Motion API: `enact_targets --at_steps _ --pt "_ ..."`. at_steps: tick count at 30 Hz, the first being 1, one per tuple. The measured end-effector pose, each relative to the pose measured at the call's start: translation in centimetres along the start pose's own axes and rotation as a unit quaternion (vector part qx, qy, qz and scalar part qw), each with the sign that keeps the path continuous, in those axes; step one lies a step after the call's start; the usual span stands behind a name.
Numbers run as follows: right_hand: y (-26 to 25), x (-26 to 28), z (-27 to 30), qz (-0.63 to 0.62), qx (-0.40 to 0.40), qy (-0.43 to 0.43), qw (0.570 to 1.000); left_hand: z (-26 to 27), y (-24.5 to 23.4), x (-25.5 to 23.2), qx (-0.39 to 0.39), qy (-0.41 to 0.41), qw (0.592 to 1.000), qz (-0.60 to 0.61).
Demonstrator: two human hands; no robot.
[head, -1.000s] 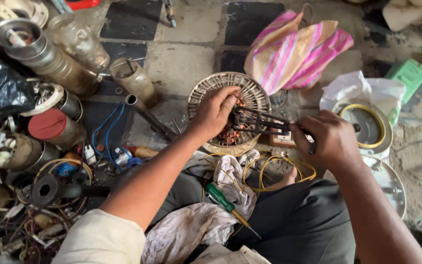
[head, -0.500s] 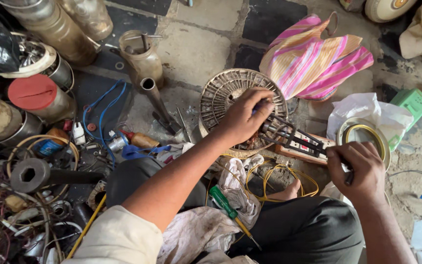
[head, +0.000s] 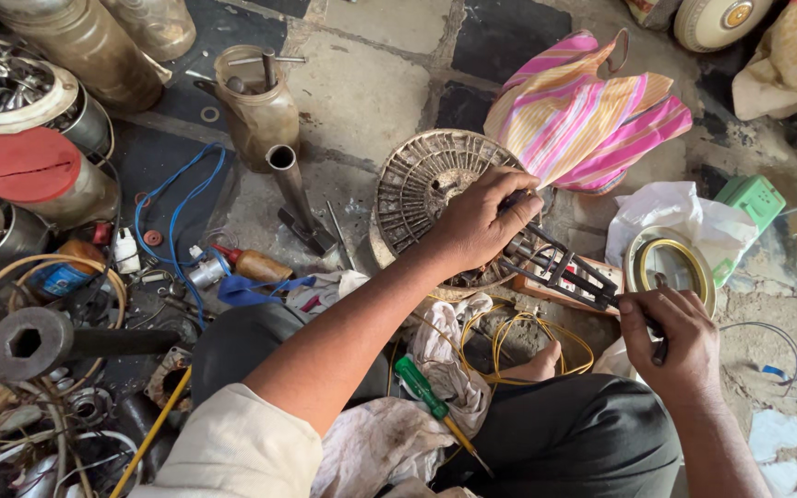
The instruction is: The person disassembles and services a ceiling fan motor by using a puller to remove components, manipulating the internal coil assembly by hand, and using a hammer to tap parts into place.
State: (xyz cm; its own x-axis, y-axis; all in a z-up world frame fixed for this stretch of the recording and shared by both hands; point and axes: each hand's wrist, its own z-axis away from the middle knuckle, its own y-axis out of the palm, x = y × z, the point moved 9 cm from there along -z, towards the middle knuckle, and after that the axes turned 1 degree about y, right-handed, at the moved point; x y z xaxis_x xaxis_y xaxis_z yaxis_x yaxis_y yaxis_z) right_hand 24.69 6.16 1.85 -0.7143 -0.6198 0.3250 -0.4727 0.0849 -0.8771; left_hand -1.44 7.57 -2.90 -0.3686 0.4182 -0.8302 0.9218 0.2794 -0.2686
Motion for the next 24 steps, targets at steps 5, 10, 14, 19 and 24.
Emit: enact_targets --at_steps 5,10,14,19,24 --pt "-0.2 0.7 0.1 -0.004 0.003 -0.009 1.000 0.0 0.0 0.2 0.003 0.000 1.000 0.006" --pt "-1.0 2.1 -0.4 -0.003 0.009 -0.054 0.999 -0.9 -1.2 -1.1 -0.010 0.034 0.996 -0.084" --pt "-1.2 2.7 -0.7 0.005 0.025 -0.064 0.998 -0.9 1.1 -5.2 0.036 0.177 0.931 -0.316" --pt "-1.9 5.1 -0.3 0.011 0.008 -0.124 0.992 1.4 6.5 -8.6 0.059 0.171 0.969 -0.166" --pt "-1.8 5.7 1.2 0.039 -0.016 -0.078 0.996 0.5 7.0 -4.9 0.099 0.067 0.971 -0.205"
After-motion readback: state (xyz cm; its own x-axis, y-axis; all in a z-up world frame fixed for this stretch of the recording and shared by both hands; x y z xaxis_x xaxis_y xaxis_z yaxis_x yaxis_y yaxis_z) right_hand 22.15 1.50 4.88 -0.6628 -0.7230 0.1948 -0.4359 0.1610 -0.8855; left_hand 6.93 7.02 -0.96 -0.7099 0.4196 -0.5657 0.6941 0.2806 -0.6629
